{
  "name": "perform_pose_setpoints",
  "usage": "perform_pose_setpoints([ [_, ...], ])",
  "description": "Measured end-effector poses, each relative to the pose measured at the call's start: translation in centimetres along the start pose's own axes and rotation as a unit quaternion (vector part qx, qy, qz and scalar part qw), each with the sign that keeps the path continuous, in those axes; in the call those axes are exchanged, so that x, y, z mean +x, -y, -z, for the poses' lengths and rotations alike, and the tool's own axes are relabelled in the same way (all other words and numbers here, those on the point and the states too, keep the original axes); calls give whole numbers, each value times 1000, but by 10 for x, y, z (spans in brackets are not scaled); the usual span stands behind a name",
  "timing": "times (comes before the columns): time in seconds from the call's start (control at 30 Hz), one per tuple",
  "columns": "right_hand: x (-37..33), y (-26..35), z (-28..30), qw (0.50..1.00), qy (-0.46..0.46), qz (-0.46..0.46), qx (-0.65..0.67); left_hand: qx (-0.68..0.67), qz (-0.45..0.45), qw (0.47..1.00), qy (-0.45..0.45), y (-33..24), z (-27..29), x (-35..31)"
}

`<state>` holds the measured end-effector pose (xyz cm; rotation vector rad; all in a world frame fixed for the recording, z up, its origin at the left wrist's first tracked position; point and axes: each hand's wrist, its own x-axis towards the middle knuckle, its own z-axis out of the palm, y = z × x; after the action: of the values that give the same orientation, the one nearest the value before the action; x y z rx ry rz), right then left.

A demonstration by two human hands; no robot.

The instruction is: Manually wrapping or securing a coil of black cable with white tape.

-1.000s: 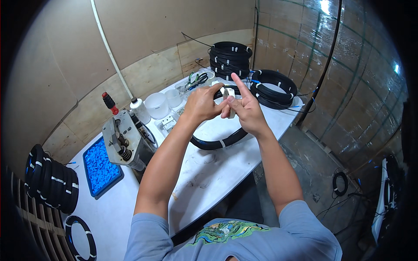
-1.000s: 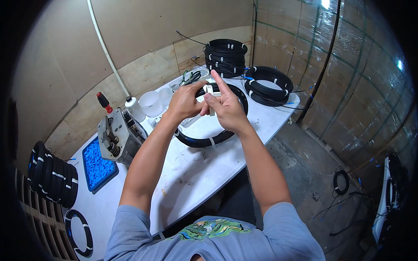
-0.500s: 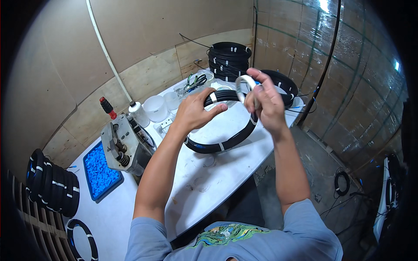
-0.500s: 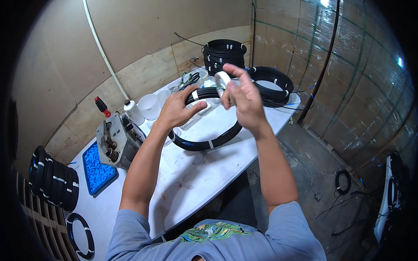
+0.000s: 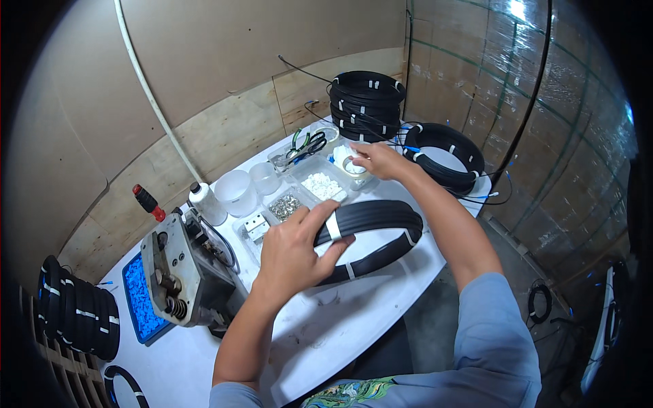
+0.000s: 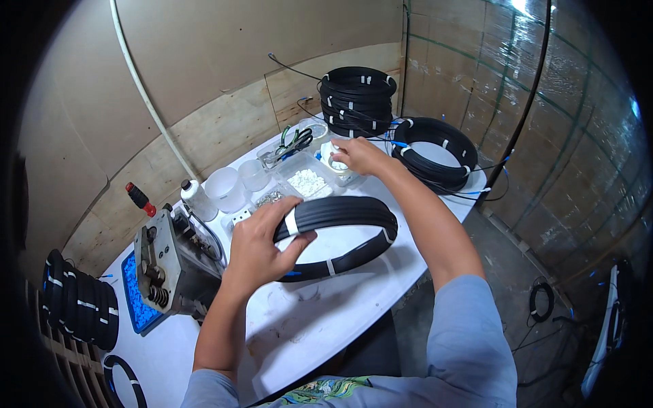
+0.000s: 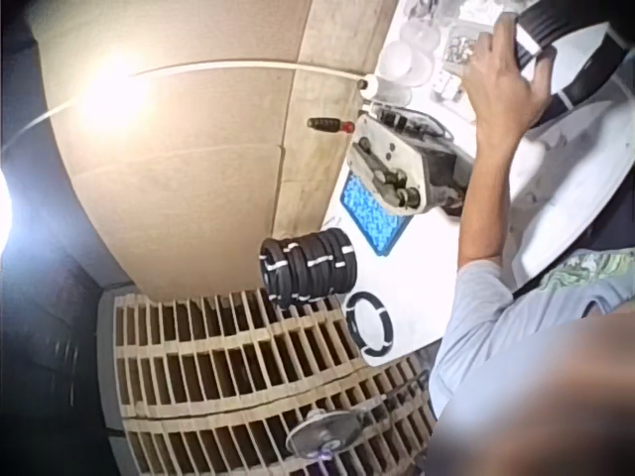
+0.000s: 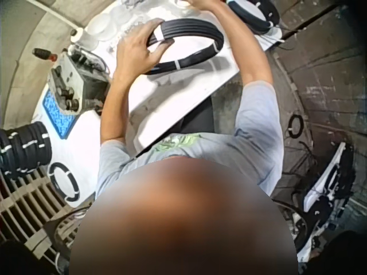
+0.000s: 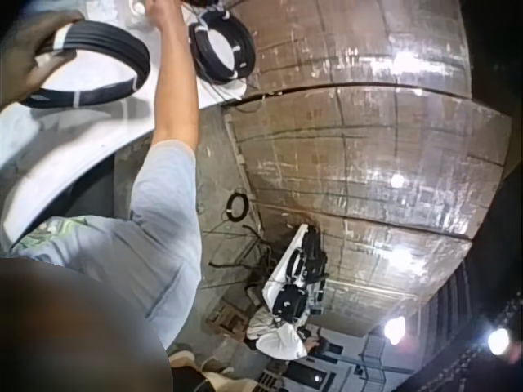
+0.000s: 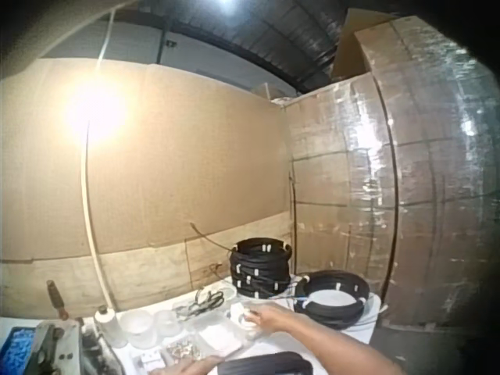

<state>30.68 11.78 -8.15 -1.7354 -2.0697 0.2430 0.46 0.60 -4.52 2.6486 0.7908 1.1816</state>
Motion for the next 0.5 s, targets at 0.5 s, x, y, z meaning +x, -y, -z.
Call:
perform_pose_setpoints([
  [0.5,25,-57,-67,985,-66,148,-59,24,16,999,40,2,0,1],
])
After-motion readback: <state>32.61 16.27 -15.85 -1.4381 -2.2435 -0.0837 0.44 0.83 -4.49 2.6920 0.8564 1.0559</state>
